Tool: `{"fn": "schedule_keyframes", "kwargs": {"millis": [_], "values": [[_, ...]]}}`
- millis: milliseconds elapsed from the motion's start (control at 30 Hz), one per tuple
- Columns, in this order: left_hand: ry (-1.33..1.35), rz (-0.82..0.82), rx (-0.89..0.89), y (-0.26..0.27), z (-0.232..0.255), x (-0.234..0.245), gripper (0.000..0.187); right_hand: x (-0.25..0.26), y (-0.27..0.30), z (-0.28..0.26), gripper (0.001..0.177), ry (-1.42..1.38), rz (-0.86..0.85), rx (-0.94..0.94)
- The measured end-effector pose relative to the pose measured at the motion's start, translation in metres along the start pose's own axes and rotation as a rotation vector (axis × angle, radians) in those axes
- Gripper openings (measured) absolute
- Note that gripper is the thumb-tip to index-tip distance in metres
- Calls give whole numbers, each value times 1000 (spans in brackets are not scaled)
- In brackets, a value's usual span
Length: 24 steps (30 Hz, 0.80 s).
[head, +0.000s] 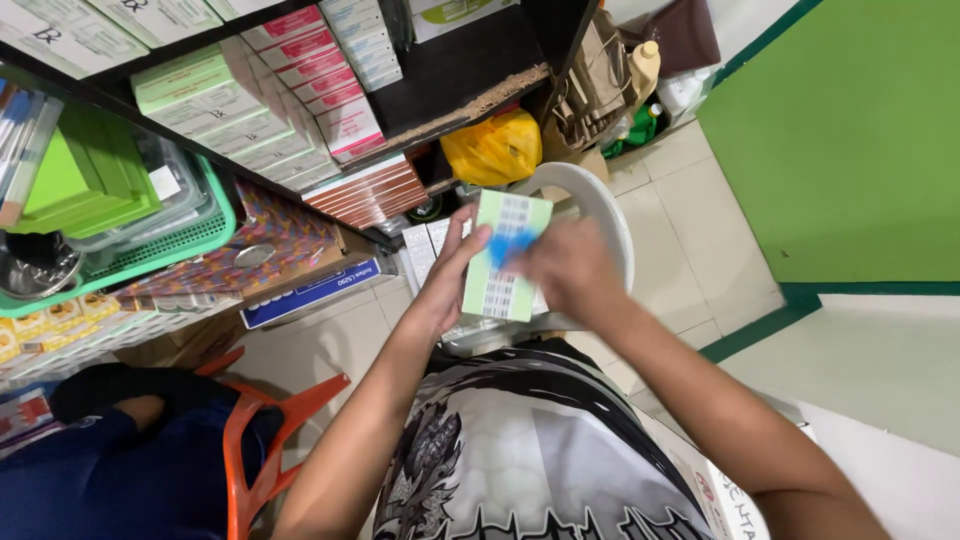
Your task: The person repeatedly picks up small white boxes from a stack on a white plastic chair, wipes them with a blue cloth, and places them onto a shelf. The task involves handling multiple identical boxes one by one in a repetitive cleaning motion.
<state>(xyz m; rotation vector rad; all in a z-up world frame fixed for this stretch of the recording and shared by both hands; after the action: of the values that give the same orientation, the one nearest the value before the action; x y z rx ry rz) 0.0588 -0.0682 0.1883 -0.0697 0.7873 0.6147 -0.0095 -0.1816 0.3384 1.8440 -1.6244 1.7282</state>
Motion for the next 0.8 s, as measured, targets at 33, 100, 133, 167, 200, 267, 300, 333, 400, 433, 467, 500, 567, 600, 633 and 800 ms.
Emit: {"fn": "schedule_keyframes", "kwargs": {"millis": [33, 100, 133, 167, 200, 267, 300, 333, 400, 433, 467, 500, 567, 600, 633, 800], "values": [[0, -2, -1, 2, 4, -8, 69, 5, -4, 3, 22, 2, 0, 0], [-7, 51, 49, 6, 8, -20, 64, 16, -9, 40, 16, 0, 6, -369], [-6, 53, 51, 1, -1, -6, 64, 8, -8, 29, 16, -3, 5, -371], [0, 89, 41, -3, -9, 10, 64, -6, -9, 19, 13, -60, -54, -367], [5, 124, 32, -8, -17, 26, 65, -19, -10, 8, 12, -117, -112, -362], [96, 201, 23, -1, -6, 24, 65, -23, -8, -26, 16, -60, -178, -259], [187, 275, 11, 4, -2, 25, 66, -26, -7, -49, 20, 0, -242, -154], [189, 277, 11, 5, 2, 23, 66, -26, -5, -40, 20, -1, -244, -153], [277, 288, 31, 6, 7, 17, 60, -7, 1, -24, 18, -180, 4, -117], [279, 288, 33, 6, 8, 12, 60, -8, 2, -17, 18, -181, 2, -119], [306, 250, 42, 4, 10, 4, 55, -5, 6, 4, 9, -226, 98, -288], [333, 212, 51, 2, 12, -4, 51, -2, 14, 24, 12, -270, 195, -457], [380, 150, 105, -6, -3, -1, 52, -7, 12, 35, 14, -351, 232, -534], [427, 88, 159, -11, -14, -2, 54, -10, 14, 44, 16, -433, 269, -610], [428, 87, 161, -9, -20, -1, 54, -7, 18, 40, 16, -433, 270, -612], [319, 108, 258, -4, -20, 3, 61, -10, 16, 2, 9, -346, 77, -507]]}}
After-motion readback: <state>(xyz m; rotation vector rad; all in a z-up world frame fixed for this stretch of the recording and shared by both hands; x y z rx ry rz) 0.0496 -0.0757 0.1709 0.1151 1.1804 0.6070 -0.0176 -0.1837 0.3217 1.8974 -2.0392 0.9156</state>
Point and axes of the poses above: each hand's wrist, its own y-axis away from the middle knuckle, its own x-axis out of the back of the hand, z = x × y, the point moved 8 cm from there along -y, towards the middle knuckle, and after that the axes turned 15 degrees about -z, right-handed, at the moved point
